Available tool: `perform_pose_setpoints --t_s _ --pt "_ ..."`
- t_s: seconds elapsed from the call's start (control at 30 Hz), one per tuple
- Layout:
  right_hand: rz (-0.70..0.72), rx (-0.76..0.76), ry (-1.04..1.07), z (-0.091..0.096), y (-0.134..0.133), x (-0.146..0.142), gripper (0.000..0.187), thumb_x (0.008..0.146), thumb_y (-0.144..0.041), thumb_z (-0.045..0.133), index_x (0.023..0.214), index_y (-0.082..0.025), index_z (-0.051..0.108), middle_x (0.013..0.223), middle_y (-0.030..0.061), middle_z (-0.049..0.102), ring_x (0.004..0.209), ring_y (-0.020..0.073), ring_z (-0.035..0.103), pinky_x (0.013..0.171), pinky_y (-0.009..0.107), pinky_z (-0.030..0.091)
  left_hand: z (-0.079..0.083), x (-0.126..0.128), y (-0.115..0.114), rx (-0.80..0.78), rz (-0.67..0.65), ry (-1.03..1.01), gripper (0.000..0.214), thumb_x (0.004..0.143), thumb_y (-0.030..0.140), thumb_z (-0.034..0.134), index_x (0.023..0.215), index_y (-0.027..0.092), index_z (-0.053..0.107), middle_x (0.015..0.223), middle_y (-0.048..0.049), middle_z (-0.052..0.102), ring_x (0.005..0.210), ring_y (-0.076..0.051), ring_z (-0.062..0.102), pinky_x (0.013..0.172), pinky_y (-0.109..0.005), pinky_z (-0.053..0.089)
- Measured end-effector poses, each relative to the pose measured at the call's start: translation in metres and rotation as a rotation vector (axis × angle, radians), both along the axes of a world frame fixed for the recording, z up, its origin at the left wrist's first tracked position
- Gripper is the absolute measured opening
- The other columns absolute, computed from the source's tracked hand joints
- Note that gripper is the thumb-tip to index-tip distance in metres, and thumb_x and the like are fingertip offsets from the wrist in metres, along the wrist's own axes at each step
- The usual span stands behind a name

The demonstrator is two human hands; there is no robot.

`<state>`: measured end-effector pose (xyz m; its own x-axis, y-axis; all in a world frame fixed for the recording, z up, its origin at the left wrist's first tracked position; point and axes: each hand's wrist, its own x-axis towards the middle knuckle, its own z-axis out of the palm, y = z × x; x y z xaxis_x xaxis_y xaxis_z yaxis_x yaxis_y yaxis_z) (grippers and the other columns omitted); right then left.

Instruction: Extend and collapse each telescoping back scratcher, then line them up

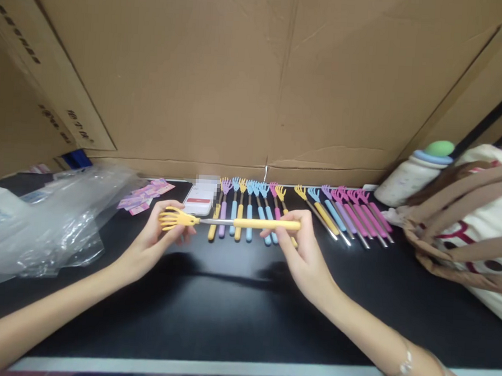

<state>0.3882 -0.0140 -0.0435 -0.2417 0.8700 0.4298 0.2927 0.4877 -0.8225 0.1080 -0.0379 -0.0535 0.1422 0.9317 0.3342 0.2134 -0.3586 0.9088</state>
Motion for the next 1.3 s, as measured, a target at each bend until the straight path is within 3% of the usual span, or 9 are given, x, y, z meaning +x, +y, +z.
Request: perform_pose_setpoints --t_s 0.23,0.4,0.53,0.73,0.83,0.93,1.03,1.17,1.3 --pt "0.027 0.031 -0.1 0.003 0.004 0.008 0.014 0.093 -0.038 0.043 0.092 -0.025 0.04 0.083 0.0023 0.065 0.078 0.0168 0.059 0.071 0.031 0.045 0.005 -0.002 0.001 -0.009 -0.01 0.08 0.026 0.092 0.037 0.046 0.11 0.023 0.034 0.082 -0.0009 0.064 0.079 -0.013 0.061 0.076 -0.026 0.047" --pt "0.025 0.278 -0.473 0.02 0.014 0.02 0.016 0.088 -0.037 0.052 0.085 -0.022 0.052 0.076 0.002 0.061 0.069 0.0155 0.056 0.063 0.027 0.042 0.013 -0.014 0.008 0.06 0.017 0.322 0.022 0.088 0.038 0.051 0.101 0.022 0.044 0.08 0.0005 0.065 0.075 -0.014 0.063 0.072 -0.025 0.046" --pt "0.046 0.506 -0.832 0.021 0.017 0.015 0.013 0.089 -0.032 0.05 0.09 -0.021 0.056 0.075 0.0018 0.063 0.064 0.0137 0.055 0.06 0.025 0.036 0.018 -0.021 0.01 0.202 0.133 0.574 0.02 0.084 0.039 0.055 0.095 0.022 0.053 0.085 0.0012 0.066 0.072 -0.014 0.062 0.066 -0.023 0.044" --pt "0.105 0.591 -1.078 0.011 0.01 -0.011 0.021 0.093 -0.037 0.042 0.091 -0.021 0.056 0.065 -0.0009 0.063 0.056 0.012 0.058 0.05 0.024 0.025 0.022 -0.014 0.0 0.529 0.234 0.96 0.016 0.087 0.036 0.053 0.081 0.024 0.061 0.071 0.0034 0.065 0.064 -0.012 0.059 0.053 -0.021 0.034" --pt "0.108 0.637 -1.135 0.011 0.007 -0.021 0.02 0.093 -0.035 0.042 0.092 -0.02 0.055 0.066 -0.0012 0.064 0.054 0.011 0.058 0.049 0.025 0.021 0.022 -0.009 -0.005 0.713 0.197 1.129 0.019 0.091 0.031 0.046 0.083 0.024 0.061 0.064 0.0032 0.061 0.061 -0.013 0.057 0.052 -0.023 0.031" --pt "0.087 0.716 -1.177 0.009 0.003 -0.03 0.012 0.091 -0.022 0.043 0.096 -0.02 0.054 0.069 -0.0013 0.064 0.049 0.0099 0.054 0.048 0.027 0.018 0.023 -0.001 -0.009 0.837 0.139 1.21 0.016 0.092 0.024 0.044 0.091 0.023 0.06 0.065 0.0032 0.061 0.061 -0.014 0.056 0.055 -0.026 0.033" --pt "0.054 0.827 -1.207 0.003 -0.002 -0.039 0.013 0.088 -0.011 0.042 0.089 -0.018 0.053 0.064 -0.0015 0.06 0.042 0.0091 0.047 0.049 0.029 0.016 0.022 0.011 -0.014 0.873 0.111 1.282 0.014 0.089 0.017 0.045 0.086 0.019 0.058 0.065 0.0023 0.059 0.061 -0.015 0.055 0.055 -0.029 0.032" --pt "0.015 0.944 -1.17 -0.003 -0.009 -0.049 0.015 0.088 -0.01 0.04 0.078 -0.019 0.048 0.058 -0.0026 0.053 0.041 0.01 0.043 0.051 0.029 0.017 0.018 0.023 -0.017 0.891 0.103 1.342 0.012 0.087 0.015 0.049 0.076 0.018 0.053 0.062 0.0019 0.054 0.058 -0.016 0.051 0.053 -0.03 0.029" --pt "-0.038 1.019 -1.137 0.001 -0.006 -0.048 0.016 0.087 -0.01 0.042 0.075 -0.019 0.048 0.057 -0.0034 0.052 0.042 0.0106 0.042 0.053 0.029 0.02 0.016 0.02 -0.014 0.936 0.117 1.344 0.014 0.085 0.01 0.05 0.074 0.019 0.052 0.057 0.0022 0.051 0.059 -0.015 0.05 0.054 -0.029 0.029"
